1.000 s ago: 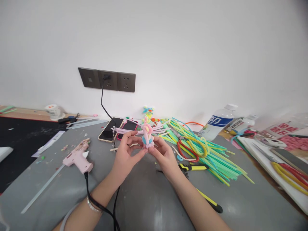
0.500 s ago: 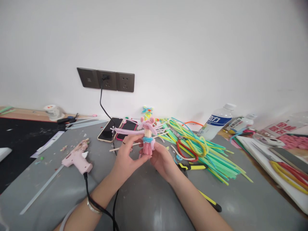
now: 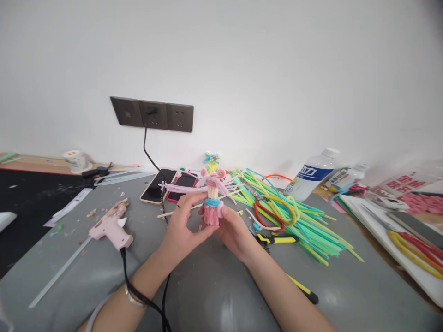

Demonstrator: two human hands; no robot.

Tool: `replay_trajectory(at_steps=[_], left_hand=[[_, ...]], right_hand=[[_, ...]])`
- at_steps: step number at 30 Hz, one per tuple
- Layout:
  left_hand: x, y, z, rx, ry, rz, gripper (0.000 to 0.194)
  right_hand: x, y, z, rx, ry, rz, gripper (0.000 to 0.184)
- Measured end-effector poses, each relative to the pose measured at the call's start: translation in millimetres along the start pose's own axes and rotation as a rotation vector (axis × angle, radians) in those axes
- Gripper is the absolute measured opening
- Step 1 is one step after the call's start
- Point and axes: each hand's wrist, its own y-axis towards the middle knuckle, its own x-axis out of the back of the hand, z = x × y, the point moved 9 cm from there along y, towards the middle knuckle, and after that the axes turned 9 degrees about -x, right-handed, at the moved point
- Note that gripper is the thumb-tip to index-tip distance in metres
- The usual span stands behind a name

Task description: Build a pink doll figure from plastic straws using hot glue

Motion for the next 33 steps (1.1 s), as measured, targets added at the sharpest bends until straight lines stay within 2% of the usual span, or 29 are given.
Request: replay_trajectory(at_steps=[7, 19, 33], left_hand=[[0.4, 1.0, -7.0, -0.055, -0.005, 0.002, 0.053], [0.0, 0.7, -14.4, -0.151, 0.005, 0.005, 0.048], [1.0, -1.8, -20.7, -0.226, 0.08, -0.007, 0.046]], right_hand=[[-5.5, -2.1, 4.1, 0.019, 0.002, 0.056, 0.038], [-4.5, -2.0, 3.6, -0.022, 0.005, 0.032, 0.035], [-5.6, -2.8, -4.6, -0.075, 0.098, 0.077, 0.033]])
